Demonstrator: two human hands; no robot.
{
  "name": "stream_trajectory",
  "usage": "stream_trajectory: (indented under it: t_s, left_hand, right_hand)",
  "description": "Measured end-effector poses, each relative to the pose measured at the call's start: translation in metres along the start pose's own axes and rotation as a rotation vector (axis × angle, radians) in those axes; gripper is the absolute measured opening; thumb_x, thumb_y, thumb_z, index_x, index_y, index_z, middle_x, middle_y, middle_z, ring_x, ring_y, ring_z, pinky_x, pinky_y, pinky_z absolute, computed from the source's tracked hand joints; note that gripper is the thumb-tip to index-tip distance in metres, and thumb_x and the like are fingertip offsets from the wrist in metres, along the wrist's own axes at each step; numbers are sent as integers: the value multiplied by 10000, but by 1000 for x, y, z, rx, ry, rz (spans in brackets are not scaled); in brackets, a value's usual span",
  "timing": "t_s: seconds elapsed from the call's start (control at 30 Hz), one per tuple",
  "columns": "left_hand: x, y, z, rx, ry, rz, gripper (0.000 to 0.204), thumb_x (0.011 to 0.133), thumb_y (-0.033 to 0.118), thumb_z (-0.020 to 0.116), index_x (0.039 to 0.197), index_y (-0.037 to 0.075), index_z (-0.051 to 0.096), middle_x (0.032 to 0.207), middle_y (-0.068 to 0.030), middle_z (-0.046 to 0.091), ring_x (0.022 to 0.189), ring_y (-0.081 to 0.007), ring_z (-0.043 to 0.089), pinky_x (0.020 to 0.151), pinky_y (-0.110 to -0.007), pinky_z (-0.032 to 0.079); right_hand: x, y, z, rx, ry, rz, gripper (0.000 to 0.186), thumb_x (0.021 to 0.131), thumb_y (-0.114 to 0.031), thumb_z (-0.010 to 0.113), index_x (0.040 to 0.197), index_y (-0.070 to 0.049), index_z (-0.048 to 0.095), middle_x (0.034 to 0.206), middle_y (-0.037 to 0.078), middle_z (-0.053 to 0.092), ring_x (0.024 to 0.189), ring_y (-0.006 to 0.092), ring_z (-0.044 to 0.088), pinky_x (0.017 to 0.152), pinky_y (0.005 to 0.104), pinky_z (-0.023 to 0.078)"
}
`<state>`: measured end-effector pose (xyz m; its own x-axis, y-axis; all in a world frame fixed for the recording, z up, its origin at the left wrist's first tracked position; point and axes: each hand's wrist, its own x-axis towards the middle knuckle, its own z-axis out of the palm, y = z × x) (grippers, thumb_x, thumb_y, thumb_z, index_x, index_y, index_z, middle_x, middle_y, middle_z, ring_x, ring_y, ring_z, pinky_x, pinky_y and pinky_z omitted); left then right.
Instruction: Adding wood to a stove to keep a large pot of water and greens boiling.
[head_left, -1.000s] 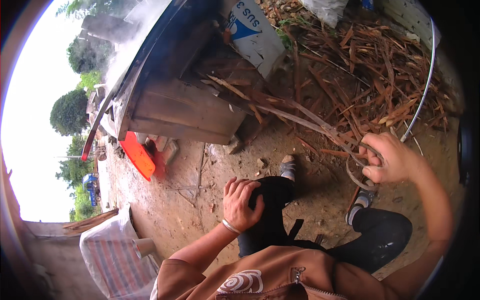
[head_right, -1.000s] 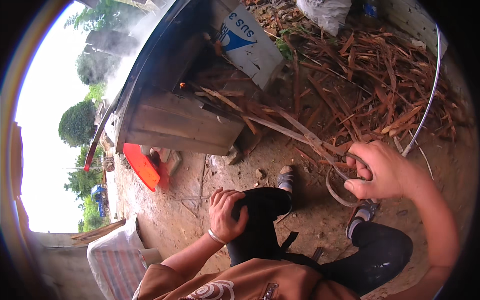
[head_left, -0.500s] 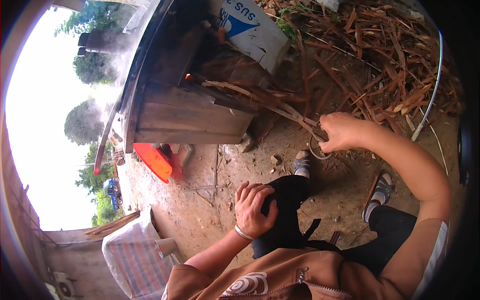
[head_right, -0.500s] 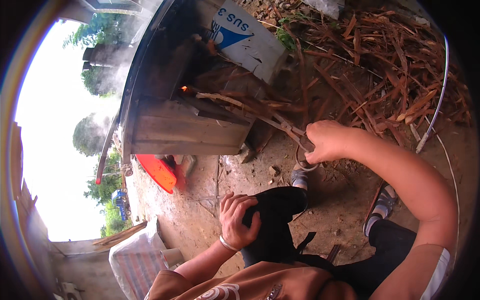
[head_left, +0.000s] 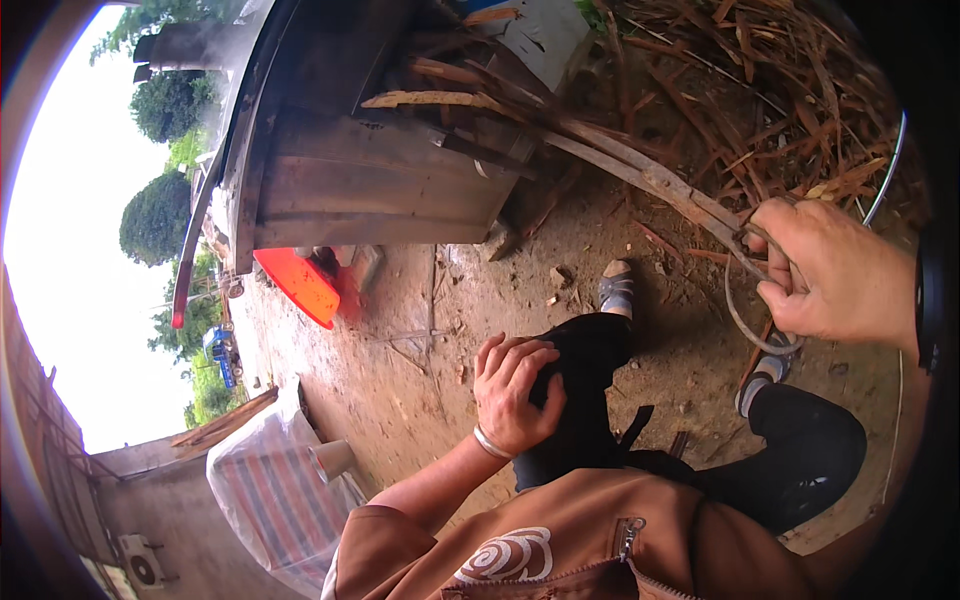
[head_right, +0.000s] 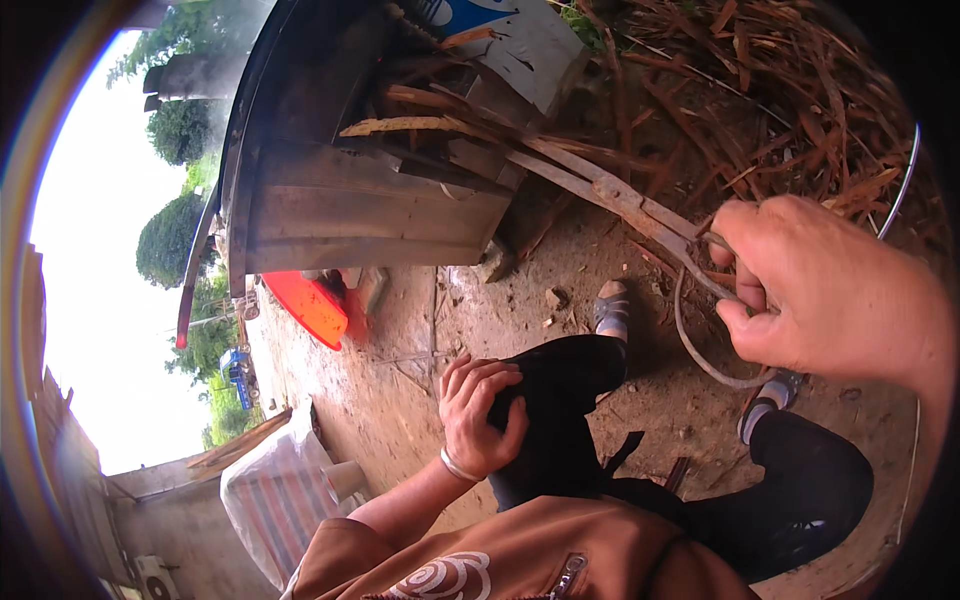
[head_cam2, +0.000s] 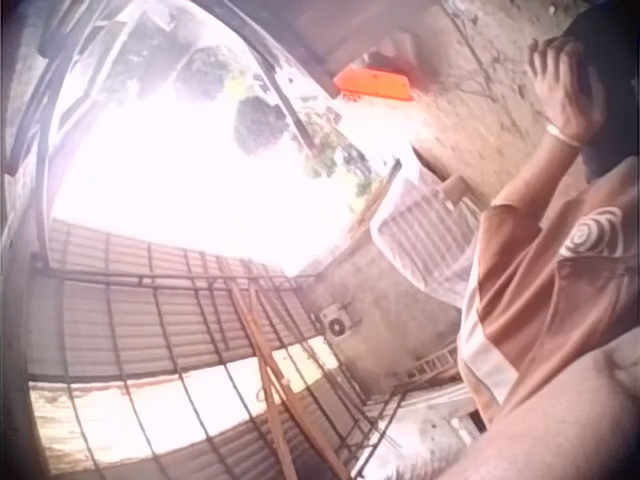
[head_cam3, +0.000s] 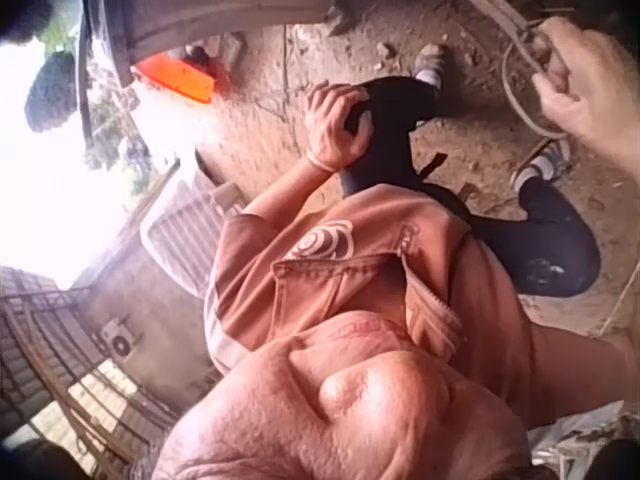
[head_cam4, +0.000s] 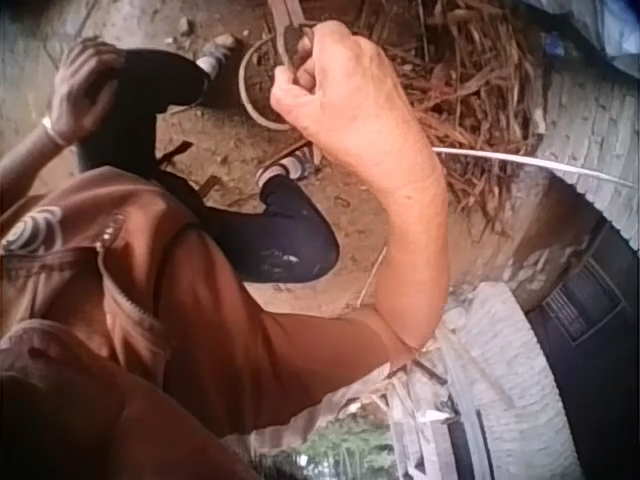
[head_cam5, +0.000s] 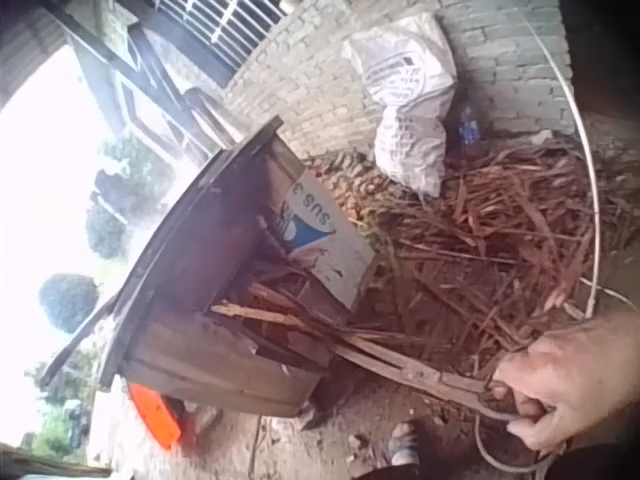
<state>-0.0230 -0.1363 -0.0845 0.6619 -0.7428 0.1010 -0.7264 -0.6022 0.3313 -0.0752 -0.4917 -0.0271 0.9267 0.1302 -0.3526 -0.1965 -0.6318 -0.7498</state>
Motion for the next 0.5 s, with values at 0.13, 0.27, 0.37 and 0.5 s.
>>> stream_trajectory:
  t_s: [0.13, 0.27, 0.37, 0.5]
  left_hand:
    - [1, 2, -5, -7, -6, -20, 277, 673, 64, 656, 945, 62, 608, 973, -86, 647, 969, -275, 599, 965, -441, 392]
    - [2, 5, -1, -42, 4, -5, 286, 671, 64, 663, 951, 67, 605, 973, -88, 645, 960, -277, 598, 955, -436, 400]
    - [5, 2, -1, -41, 5, 0, 289, 672, 65, 668, 953, 72, 604, 970, -86, 644, 957, -280, 599, 944, -435, 409]
    - [5, 3, 0, -66, 5, 11, 285, 675, 70, 673, 952, 78, 605, 968, -77, 644, 959, -272, 600, 938, -435, 416]
  right_hand:
    - [29, -27, -27, -113, 19, -108, 187, 737, -140, 655, 788, 23, 576, 620, 96, 571, 561, 245, 574, 547, 353, 459]
    - [21, -70, -45, 71, 58, 187, 173, 764, -100, 629, 827, 40, 549, 637, 40, 544, 596, 90, 526, 547, 291, 441]
    - [47, -88, -45, 239, 34, 92, 177, 781, -111, 631, 841, 37, 553, 639, 34, 536, 585, 86, 505, 535, 281, 425]
    - [89, -95, -43, -228, 18, -38, 261, 786, -209, 591, 767, 50, 559, 584, 60, 515, 548, 109, 489, 511, 306, 390]
